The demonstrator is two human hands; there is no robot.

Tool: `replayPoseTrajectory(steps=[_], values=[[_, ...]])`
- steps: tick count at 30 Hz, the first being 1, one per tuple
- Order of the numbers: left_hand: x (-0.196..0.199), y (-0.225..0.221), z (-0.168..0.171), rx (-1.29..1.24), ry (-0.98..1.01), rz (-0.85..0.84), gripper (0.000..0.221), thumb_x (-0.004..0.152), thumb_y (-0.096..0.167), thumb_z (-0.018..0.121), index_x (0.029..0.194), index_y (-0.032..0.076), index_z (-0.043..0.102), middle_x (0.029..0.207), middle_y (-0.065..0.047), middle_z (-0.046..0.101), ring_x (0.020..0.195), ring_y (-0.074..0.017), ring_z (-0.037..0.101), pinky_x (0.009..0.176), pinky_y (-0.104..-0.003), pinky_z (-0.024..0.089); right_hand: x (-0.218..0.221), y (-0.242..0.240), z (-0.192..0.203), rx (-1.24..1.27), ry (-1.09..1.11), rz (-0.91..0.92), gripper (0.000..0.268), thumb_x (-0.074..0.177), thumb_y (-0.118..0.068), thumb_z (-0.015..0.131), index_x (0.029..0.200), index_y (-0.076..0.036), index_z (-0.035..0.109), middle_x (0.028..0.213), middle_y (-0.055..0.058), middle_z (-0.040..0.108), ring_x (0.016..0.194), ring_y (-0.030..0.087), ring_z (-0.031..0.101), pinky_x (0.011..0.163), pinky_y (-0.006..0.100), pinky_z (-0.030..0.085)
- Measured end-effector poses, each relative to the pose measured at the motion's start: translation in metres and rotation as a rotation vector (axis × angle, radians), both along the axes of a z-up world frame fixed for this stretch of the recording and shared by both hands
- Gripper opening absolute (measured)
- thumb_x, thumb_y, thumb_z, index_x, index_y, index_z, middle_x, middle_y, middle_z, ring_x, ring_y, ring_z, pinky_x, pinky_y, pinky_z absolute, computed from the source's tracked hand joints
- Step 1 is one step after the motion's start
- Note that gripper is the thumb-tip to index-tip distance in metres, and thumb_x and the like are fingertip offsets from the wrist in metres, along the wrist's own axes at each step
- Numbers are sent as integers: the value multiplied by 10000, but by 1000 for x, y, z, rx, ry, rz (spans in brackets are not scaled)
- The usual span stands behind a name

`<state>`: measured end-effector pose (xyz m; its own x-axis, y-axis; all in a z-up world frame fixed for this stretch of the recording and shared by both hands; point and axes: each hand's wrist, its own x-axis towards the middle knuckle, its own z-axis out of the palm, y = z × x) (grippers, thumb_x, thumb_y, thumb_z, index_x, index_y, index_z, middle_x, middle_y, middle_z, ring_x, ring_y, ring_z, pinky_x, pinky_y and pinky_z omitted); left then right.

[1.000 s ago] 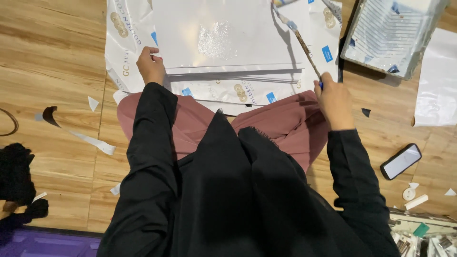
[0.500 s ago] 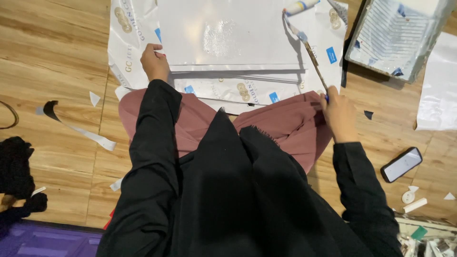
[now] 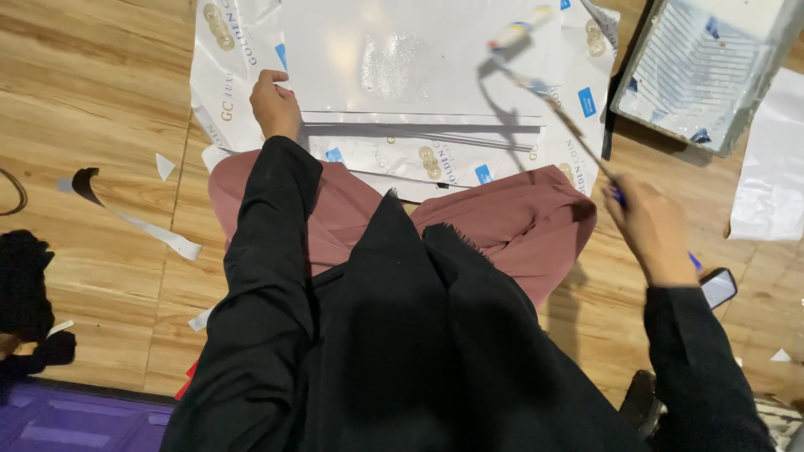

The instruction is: Applying glue to sheets of paper using a hand roller and stacking them on the floor, then handling a small bottle.

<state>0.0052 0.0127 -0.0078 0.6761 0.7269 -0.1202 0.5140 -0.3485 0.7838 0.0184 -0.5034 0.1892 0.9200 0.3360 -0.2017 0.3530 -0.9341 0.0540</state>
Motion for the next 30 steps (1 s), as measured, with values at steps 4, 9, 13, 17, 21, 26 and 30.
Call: replayPoseTrajectory(steps=[4,9,13,17,21,26,30], values=[[0,-1,2,-7,28,-24,328,781,-86,348,887,115,584,859,-80,588,748,-174,610,668,-278,506,51,63,-40,-7,-11,297,168,926,-259,526,983,-118,456,728,140,550,562,380,543,443,441,406],[-1,-2,10,3,21,-14,296,811,-62,372,895,110,597,852,-82,599,761,-194,610,665,-279,506,116,78,-61,-48,-94,454,157,890,-254,533,955,-128,465,716,103,576,555,353,569,409,455,441],[0,-2,12,-26,22,-18,304,821,-51,346,898,104,595,851,-86,603,744,-188,616,659,-276,507,136,21,-35,-145,-28,451,130,911,-233,560,954,-135,485,730,54,604,602,251,591,485,374,467],[2,0,6,-2,34,-38,303,826,-45,348,907,106,598,857,-91,600,739,-187,613,666,-281,504,150,-56,-24,-353,-64,386,189,949,-372,491,1010,-193,500,857,-1,663,680,275,647,544,401,504],[2,2,-10,49,16,-58,318,811,-38,345,892,128,604,863,-80,575,748,-208,589,662,-322,482,157,-41,-20,-351,-140,473,214,991,-386,475,986,-175,508,761,38,606,618,279,610,493,386,476],[1,3,-11,58,33,-70,280,823,-30,396,916,103,625,893,-90,594,818,-235,585,718,-323,490,164,34,-39,-157,-127,620,158,1010,-203,512,876,-121,486,634,6,518,497,163,498,419,294,429],[-6,8,-7,2,79,20,331,773,-80,368,912,122,589,786,-34,547,730,-156,553,720,-293,485,164,-7,-51,-145,-173,578,175,994,-284,519,912,-135,476,700,49,562,570,276,573,449,384,439]])
